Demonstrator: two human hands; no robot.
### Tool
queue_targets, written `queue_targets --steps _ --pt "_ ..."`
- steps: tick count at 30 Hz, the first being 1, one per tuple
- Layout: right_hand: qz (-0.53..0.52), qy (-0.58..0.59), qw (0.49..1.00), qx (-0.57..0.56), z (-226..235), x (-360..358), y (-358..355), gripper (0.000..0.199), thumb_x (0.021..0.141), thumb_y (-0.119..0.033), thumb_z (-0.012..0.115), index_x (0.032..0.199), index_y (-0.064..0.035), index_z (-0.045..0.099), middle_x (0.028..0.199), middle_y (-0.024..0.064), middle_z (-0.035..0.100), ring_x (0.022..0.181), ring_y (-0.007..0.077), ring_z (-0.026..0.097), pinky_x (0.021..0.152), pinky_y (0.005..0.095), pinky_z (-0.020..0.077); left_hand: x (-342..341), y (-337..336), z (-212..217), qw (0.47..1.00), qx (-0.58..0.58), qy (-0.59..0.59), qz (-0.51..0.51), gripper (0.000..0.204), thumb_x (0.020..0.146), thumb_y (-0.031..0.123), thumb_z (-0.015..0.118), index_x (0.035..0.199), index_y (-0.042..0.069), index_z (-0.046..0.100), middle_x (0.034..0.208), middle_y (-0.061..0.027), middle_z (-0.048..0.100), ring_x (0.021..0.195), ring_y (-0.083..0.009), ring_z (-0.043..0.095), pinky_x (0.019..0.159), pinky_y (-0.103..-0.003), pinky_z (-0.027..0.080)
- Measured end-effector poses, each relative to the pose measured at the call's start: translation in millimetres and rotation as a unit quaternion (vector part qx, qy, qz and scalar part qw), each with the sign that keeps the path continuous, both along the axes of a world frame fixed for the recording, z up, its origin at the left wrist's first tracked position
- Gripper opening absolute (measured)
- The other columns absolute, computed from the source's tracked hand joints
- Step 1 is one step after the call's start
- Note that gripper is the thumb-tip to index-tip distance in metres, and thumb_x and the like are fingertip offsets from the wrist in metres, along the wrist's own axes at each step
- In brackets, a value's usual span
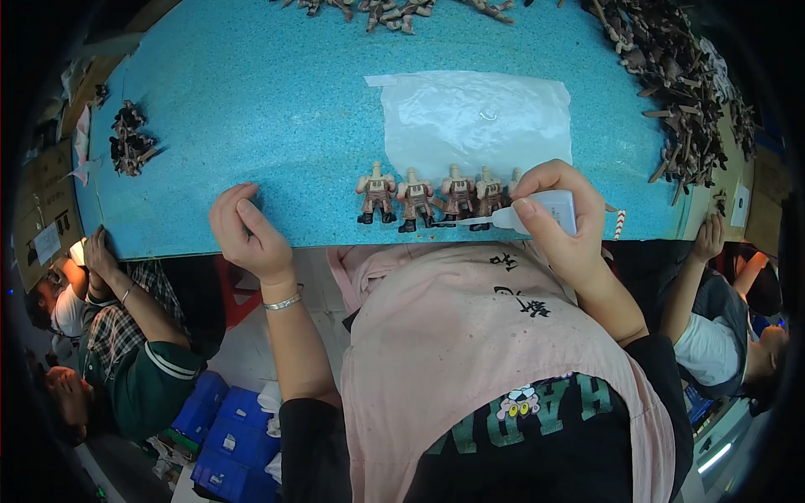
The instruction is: The person assembles miniature action figures by attaching parts together by hand, lines them up on the table, applies glue to them using a squeeze bottle, and continues assembling more figures.
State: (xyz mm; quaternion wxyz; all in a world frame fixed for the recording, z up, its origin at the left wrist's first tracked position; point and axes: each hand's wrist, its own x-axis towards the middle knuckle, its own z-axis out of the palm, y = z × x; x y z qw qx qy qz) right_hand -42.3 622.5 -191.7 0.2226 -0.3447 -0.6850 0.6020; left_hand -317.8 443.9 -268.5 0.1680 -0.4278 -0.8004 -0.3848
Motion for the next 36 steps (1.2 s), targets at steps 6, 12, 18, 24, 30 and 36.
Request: queue_targets --steps 6,12,18,24,30,36 --pt "0.016 -0.012 0.999 0.025 0 -2 -1 0.01 0.084 -0.009 0.068 0.088 -0.0027 0.062 0.082 0.0029 0.063 0.074 0.0073 0.057 0.066 0.0219 0.0442 1 0 1 1.0 0.0 0.001 -0.002 0.021 0.092 0.005 0.047 0.086 -0.003 0.065 0.091 -0.0146 0.065 0.087 -0.0285 0.06 0.079 -0.037 0.047" --pt "0.037 -0.022 0.999 0.011 -1 0 0 0.011 0.084 -0.01 0.067 0.089 -0.0024 0.062 0.083 0.0044 0.064 0.076 0.01 0.058 0.068 0.0238 0.0454 2 1 1 1.0 -0.001 -0.01 0.001 0.022 0.092 0.006 0.047 0.086 -0.003 0.065 0.091 -0.0147 0.065 0.087 -0.028 0.06 0.079 -0.036 0.047" --pt "0.05 -0.022 0.998 0.026 -1 0 1 0.012 0.084 -0.011 0.068 0.089 -0.0015 0.062 0.083 0.0058 0.064 0.076 0.012 0.06 0.07 0.0247 0.0461 2 0 0 1.0 -0.004 0.002 -0.001 0.023 0.093 0.006 0.046 0.086 -0.003 0.065 0.092 -0.0148 0.065 0.087 -0.0281 0.06 0.078 -0.036 0.048" --pt "0.047 -0.014 0.998 0.039 -1 1 1 0.012 0.083 -0.011 0.068 0.089 -0.0014 0.062 0.083 0.0061 0.065 0.076 0.0124 0.06 0.068 0.0255 0.0469 0 -1 -1 1.0 -0.014 0.007 -0.015 0.024 0.096 0.007 0.044 0.091 -0.005 0.064 0.093 -0.0137 0.065 0.087 -0.0245 0.06 0.078 -0.033 0.048" --pt "0.007 -0.002 1.0 -0.015 11 13 4 0.009 0.082 -0.007 0.068 0.086 -0.0017 0.062 0.083 0.0051 0.065 0.073 0.0107 0.06 0.065 0.0238 0.0459 1 0 0 1.0 -0.009 -0.004 -0.005 0.023 0.093 0.005 0.045 0.088 -0.005 0.065 0.093 -0.015 0.066 0.087 -0.0275 0.061 0.077 -0.036 0.049" --pt "-0.022 -0.014 0.999 0.04 17 31 8 0.008 0.08 -0.005 0.069 0.085 -0.0022 0.062 0.081 0.0049 0.064 0.072 0.0103 0.059 0.064 0.0235 0.0451 1 0 1 1.0 -0.018 -0.003 -0.004 0.024 0.094 0.006 0.044 0.088 -0.005 0.065 0.093 -0.0149 0.066 0.087 -0.0268 0.061 0.076 -0.035 0.049"
